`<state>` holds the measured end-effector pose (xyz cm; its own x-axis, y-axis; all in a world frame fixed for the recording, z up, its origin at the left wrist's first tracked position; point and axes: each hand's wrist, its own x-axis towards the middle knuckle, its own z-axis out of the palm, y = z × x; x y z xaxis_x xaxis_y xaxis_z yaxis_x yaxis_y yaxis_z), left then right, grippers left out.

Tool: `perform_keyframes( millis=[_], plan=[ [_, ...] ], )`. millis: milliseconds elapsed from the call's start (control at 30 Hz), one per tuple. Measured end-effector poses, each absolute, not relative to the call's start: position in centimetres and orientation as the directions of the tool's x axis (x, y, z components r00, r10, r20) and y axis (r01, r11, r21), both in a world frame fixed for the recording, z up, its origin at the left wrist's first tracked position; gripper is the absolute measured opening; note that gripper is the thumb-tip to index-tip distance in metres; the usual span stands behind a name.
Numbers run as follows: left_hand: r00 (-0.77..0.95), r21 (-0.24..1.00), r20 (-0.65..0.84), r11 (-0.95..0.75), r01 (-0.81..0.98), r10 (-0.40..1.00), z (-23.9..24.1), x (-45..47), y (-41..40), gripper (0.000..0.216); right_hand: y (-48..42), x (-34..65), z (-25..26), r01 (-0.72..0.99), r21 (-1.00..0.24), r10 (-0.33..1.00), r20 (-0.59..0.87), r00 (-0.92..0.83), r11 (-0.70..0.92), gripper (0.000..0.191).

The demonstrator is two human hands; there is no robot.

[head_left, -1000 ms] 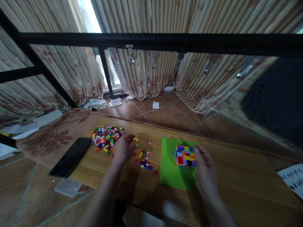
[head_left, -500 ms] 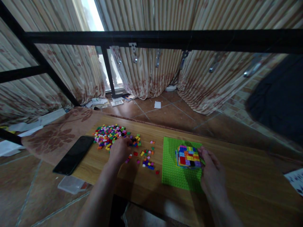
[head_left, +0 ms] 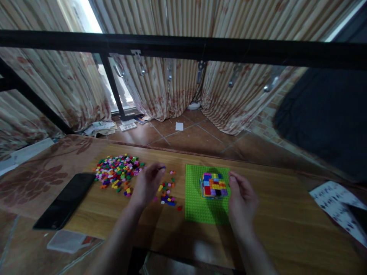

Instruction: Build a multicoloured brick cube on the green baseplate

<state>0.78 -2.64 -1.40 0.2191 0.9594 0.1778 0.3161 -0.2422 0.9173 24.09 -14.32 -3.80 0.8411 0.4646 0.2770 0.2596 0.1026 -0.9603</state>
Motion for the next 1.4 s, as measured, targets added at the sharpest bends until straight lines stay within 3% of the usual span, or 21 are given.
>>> perform_keyframes(
  millis=[133,267,433,567,767,867,1033,1400],
  plan=[
    [0.433,0.982,0.132,-0.178,0.067,0.892,-1.5,4.6,-5.0,0.022,-14.9,23.3,-3.0,0.403,-0.9,0.54,0.426,0.726,0.169,0.017],
    [0.588,0.994,0.097,-0.044,-0.104,0.803,-1.3,7.0,-6.5,0.021,-15.8,22.6,-2.0,0.59,-0.774,0.669,0.565,0.483,0.228,0.016],
    [0.668,0.973,0.034,0.127,-0.191,0.744,-1.1,8.1,-6.9,0.032,-16.5,22.4,-1.6,0.697,-0.656,0.764,0.597,0.245,0.289,0.03],
    [0.709,0.963,0.045,0.159,-0.219,0.704,-1.0,8.0,-6.8,0.035,-16.5,22.6,-1.6,0.715,-0.622,0.791,0.59,0.162,0.317,0.03],
    [0.732,0.971,0.056,0.134,-0.199,0.679,-1.0,8.1,-6.8,0.036,-16.4,22.9,-1.6,0.713,-0.637,0.799,0.572,0.184,0.292,0.019],
    [0.719,0.982,0.051,0.096,-0.163,0.693,-1.3,8.3,-6.9,0.035,-16.2,23.5,-1.9,0.727,-0.653,0.784,0.557,0.274,0.209,0.016],
    [0.643,0.993,0.12,-0.101,-0.067,0.756,-1.9,8.5,-7.1,0.025,-15.8,25.3,-2.8,0.711,-0.701,0.705,0.528,0.474,0.047,0.017],
    [0.69,0.852,0.219,-0.48,0.209,0.69,-1.5,8.7,-7.7,0.026,-15.6,25.6,-2.5,0.661,-0.75,0.75,0.456,0.479,0.034,0.016]
  ],
)
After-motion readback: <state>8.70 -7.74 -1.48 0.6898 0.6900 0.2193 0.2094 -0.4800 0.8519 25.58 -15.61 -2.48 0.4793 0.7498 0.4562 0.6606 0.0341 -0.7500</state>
